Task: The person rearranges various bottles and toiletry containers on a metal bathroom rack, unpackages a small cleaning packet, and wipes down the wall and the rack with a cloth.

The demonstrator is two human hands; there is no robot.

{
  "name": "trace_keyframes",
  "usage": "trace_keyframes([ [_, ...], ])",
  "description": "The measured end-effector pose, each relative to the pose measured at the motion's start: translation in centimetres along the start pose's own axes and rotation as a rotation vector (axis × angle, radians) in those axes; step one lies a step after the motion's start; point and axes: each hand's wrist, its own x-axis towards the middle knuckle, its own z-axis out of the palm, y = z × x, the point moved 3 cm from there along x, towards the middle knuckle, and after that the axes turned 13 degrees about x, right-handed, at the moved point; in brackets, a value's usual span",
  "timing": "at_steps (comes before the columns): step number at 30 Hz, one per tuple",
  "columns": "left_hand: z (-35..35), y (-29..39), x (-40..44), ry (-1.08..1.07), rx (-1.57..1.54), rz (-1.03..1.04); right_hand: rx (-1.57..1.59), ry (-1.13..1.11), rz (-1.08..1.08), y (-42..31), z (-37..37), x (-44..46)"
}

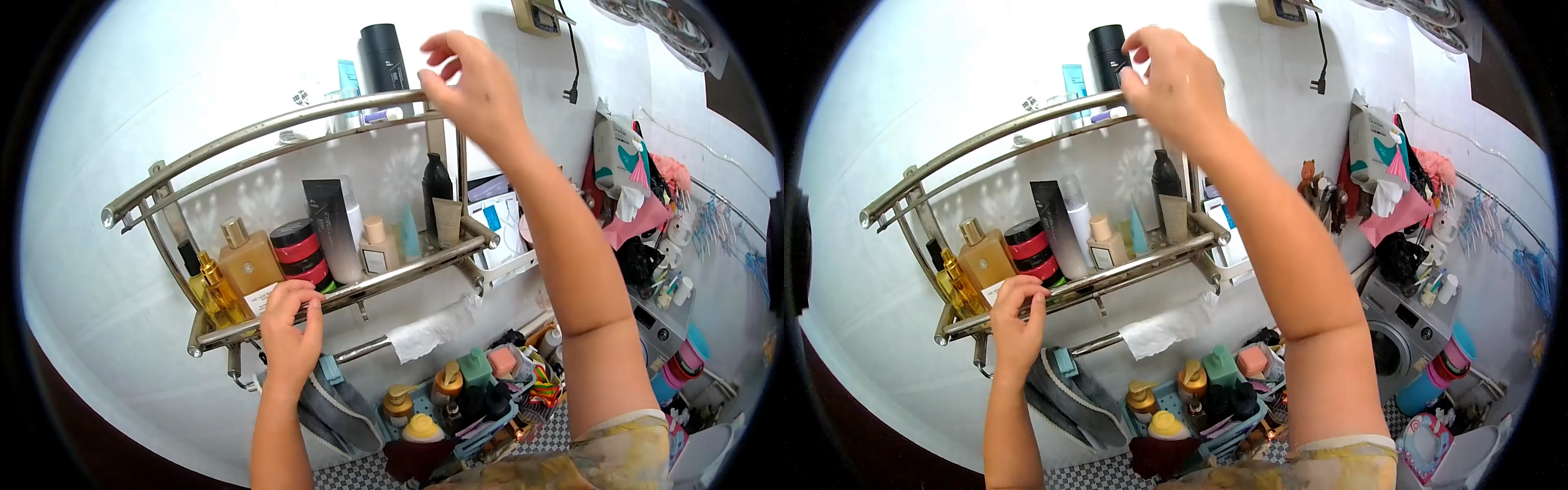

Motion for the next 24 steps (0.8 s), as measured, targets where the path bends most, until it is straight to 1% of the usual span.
trace_keyframes([
  [1,0.0,0.0,0.0,0.007,0.002,0.002,0.002,0.003,-0.007,1.3,0.5,1.3],
  [3,-0.1,0.1,0.0,0.011,-0.004,0.001,-0.063,-0.140,0.328,4.6,2.2,3.6],
  [5,-0.1,0.1,0.0,0.028,-0.003,0.003,-0.183,-0.322,0.463,6.5,4.1,5.4],
  [6,-0.1,0.1,0.0,0.028,-0.012,0.009,-0.202,-0.399,0.540,7.0,5.1,5.8],
  [7,-0.1,0.1,0.0,0.029,-0.020,0.014,-0.152,-0.490,0.678,7.2,5.9,6.3],
  [9,-0.1,-0.1,0.0,0.034,-0.006,0.012,-0.266,-0.547,0.669,7.1,7.2,6.7],
  [10,0.0,-0.2,0.0,0.033,-0.003,0.025,-0.299,-0.553,0.708,7.1,7.8,6.8],
  [11,0.0,-0.3,-0.1,0.030,-0.002,0.038,-0.295,-0.558,0.704,7.3,8.4,6.9],
  [13,0.0,-0.3,-0.1,0.028,0.008,0.027,-0.389,-0.527,0.741,7.9,9.0,6.9],
  [17,0.1,-0.2,-0.2,0.034,0.019,0.032,-0.388,-0.521,0.759,8.1,8.8,6.7],
  [19,0.2,-0.1,-0.1,0.033,0.014,0.034,-0.331,-0.473,0.735,7.8,8.2,6.7],
  [21,0.2,-0.2,-0.1,0.045,0.027,0.051,-0.348,-0.453,0.732,7.9,8.0,6.5],
  [23,0.2,-0.1,-0.1,0.021,0.023,0.049,-0.261,-0.440,0.685,7.4,7.4,6.5],
  [24,0.2,-0.2,-0.1,0.026,0.020,0.046,-0.284,-0.390,0.668,7.4,7.4,6.4],
])
